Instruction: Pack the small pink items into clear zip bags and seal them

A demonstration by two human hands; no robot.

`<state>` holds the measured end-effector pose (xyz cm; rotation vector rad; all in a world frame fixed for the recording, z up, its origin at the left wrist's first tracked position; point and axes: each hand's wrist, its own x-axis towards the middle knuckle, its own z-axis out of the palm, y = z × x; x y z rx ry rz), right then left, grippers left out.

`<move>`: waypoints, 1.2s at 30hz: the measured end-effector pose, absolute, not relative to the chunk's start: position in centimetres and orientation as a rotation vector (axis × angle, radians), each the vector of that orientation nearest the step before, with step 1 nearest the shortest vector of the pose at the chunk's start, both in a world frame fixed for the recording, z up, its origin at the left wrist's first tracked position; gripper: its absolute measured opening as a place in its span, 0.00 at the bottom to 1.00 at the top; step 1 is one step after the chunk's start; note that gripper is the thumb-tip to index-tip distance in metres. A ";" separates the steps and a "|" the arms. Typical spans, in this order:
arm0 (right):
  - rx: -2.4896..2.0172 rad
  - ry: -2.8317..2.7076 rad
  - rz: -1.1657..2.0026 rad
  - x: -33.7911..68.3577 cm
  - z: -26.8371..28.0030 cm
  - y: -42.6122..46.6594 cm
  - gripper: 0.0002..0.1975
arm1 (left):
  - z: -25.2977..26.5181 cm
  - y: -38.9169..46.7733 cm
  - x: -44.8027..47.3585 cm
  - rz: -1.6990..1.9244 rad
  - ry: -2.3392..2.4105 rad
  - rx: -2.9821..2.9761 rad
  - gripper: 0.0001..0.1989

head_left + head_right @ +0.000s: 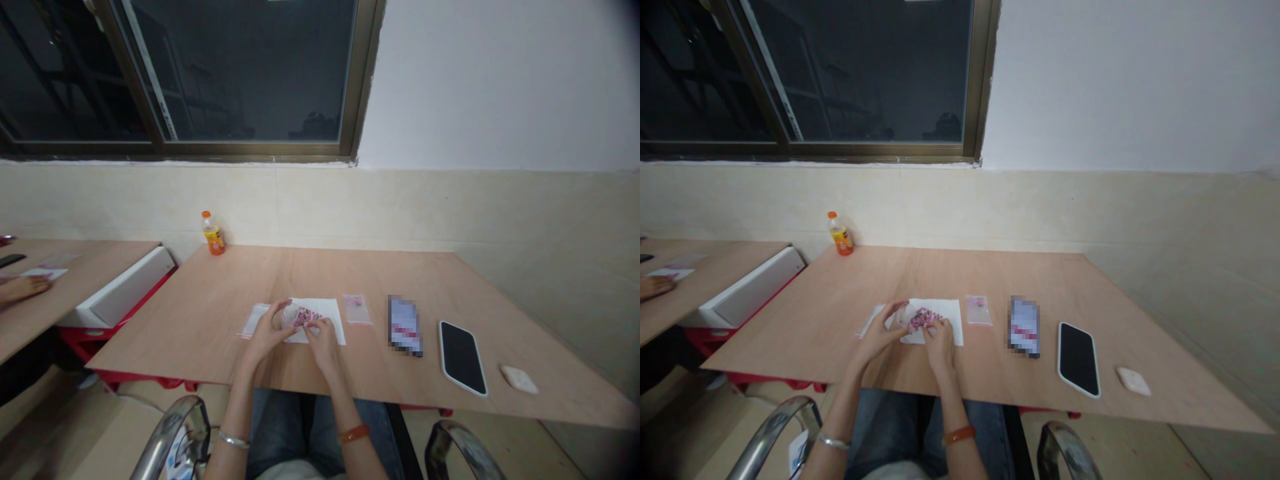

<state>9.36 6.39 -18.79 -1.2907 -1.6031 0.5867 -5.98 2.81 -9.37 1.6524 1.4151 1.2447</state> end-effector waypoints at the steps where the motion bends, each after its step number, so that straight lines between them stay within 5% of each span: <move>1: -1.296 -1.575 0.581 9.5 -18.8 6.5 0.06 | -9.3 2.8 -5.9 1.246 1.420 1.650 0.25; 18: -1.206 -0.978 0.730 10.6 -14.2 6.6 0.22 | -9.4 2.6 -5.3 1.167 1.321 1.569 0.22; 36: -1.005 -1.352 0.953 8.6 -10.8 4.1 0.13 | -9.8 2.8 -4.8 1.133 1.239 1.685 0.22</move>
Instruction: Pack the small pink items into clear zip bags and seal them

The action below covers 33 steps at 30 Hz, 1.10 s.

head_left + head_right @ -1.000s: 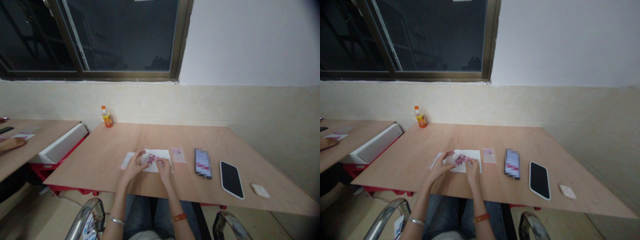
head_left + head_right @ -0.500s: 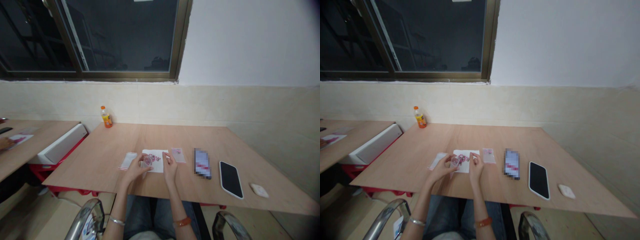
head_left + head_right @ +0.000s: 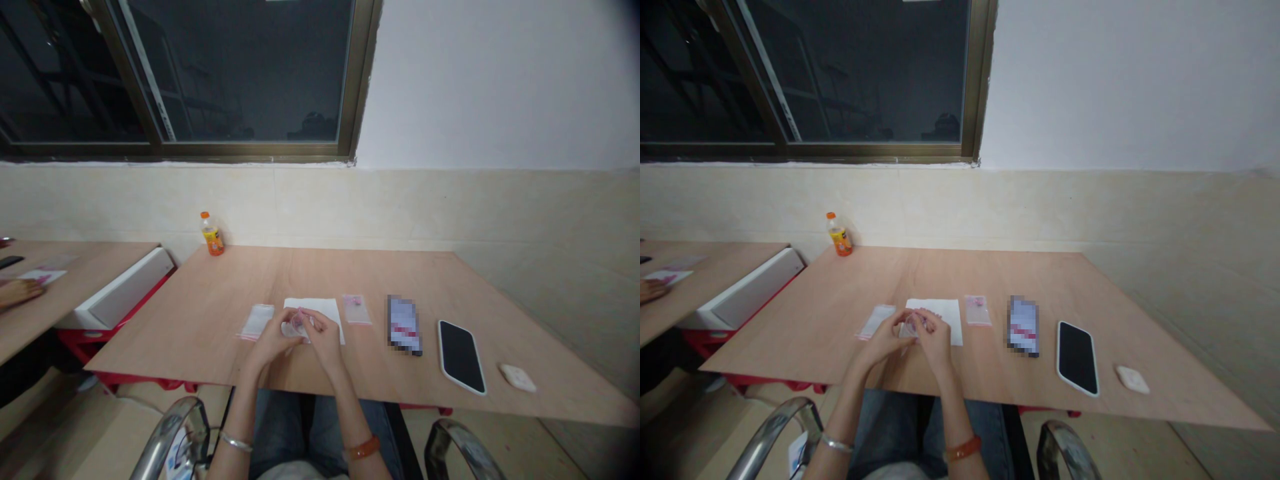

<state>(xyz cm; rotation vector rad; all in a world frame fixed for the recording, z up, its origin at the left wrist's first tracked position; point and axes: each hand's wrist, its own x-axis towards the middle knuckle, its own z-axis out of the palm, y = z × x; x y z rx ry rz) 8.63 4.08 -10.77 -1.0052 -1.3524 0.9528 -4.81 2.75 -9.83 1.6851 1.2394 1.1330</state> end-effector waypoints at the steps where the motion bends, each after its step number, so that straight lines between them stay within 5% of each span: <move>1: -0.974 -1.358 0.981 8.6 -10.8 4.1 0.13 | -9.7 2.7 -4.8 1.133 1.238 1.687 0.22; 20: -1.037 -1.372 0.919 8.9 -12.5 4.8 0.17 | -9.5 2.7 -5.3 1.145 1.296 1.600 0.21; 33: -1.623 -1.645 0.605 7.9 -16.9 4.8 0.13 | -9.3 2.4 -5.7 1.179 1.456 1.612 0.23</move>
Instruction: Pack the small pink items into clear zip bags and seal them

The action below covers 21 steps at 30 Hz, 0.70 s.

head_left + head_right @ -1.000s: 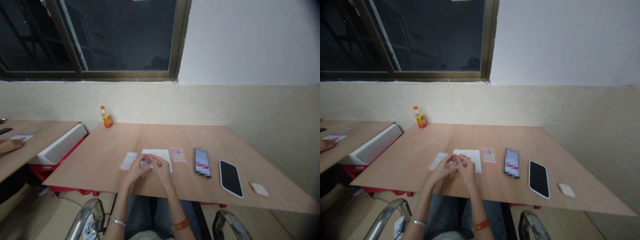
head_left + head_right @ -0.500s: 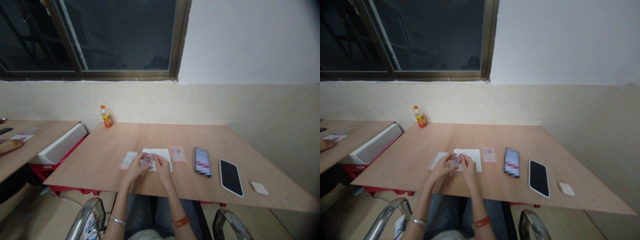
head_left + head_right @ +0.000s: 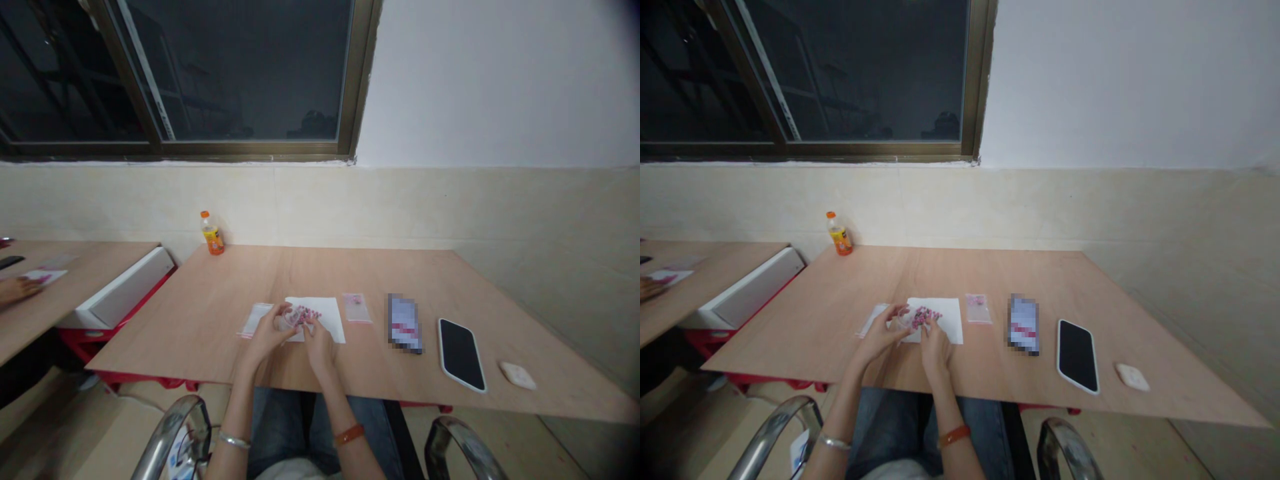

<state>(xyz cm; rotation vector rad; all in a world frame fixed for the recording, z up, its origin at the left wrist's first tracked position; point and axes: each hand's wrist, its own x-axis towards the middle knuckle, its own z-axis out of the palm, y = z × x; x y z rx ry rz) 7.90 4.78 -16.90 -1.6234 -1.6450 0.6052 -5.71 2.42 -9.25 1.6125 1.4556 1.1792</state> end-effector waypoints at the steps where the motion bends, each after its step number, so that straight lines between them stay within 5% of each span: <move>1: -1.674 -1.665 0.578 7.8 -16.9 4.6 0.13 | -9.2 2.4 -5.7 1.177 1.455 1.610 0.23; 11: -1.784 -1.823 0.405 7.2 -16.3 4.1 0.13 | -9.0 2.4 -5.8 1.165 1.467 1.614 0.23; 21: -1.399 -1.339 0.626 8.3 -15.5 5.3 0.12 | -9.5 2.6 -6.1 1.185 1.489 1.608 0.21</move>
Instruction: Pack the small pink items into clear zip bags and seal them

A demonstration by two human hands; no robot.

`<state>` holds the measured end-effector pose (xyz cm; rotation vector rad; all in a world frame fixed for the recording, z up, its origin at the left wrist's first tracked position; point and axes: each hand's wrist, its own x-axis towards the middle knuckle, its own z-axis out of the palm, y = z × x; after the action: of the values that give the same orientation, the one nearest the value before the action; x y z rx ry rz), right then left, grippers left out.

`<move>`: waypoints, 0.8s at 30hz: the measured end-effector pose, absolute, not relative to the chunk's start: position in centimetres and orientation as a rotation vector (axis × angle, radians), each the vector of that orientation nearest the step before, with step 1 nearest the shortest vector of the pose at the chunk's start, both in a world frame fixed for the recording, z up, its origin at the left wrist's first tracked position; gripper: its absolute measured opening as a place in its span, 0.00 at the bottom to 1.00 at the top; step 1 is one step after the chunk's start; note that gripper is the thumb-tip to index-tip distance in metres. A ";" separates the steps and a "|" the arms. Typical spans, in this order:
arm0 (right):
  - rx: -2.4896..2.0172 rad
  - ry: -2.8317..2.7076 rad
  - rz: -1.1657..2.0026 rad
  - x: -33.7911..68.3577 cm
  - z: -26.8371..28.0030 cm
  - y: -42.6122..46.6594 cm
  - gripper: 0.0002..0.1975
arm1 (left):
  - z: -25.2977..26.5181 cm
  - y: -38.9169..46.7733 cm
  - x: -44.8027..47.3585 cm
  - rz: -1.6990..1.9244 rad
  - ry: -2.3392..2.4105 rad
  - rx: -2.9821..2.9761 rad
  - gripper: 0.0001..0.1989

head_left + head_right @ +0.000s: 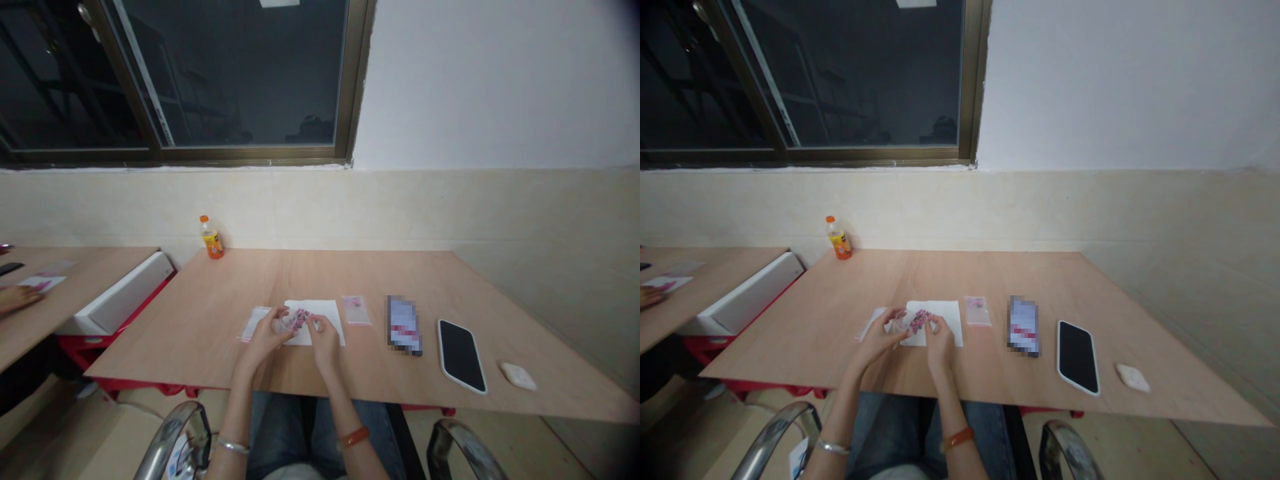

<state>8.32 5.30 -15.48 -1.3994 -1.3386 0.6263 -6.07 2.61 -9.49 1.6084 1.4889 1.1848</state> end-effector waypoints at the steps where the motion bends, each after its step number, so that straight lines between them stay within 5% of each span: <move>1: -1.347 -1.278 0.645 8.4 -14.9 5.4 0.12 | -9.7 2.7 -6.1 1.183 1.488 1.600 0.21; 12: -1.073 -1.442 0.645 7.7 -12.5 4.6 0.11 | -10.8 3.1 -6.1 1.150 1.379 1.647 0.22; 24: -1.440 -1.721 0.473 7.1 -15.7 4.6 0.08 | -10.0 3.0 -6.6 1.272 1.507 1.648 0.19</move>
<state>7.10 4.63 -15.67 -1.4405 -1.7213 0.4734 -6.65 3.01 -10.03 1.6480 1.5074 1.2716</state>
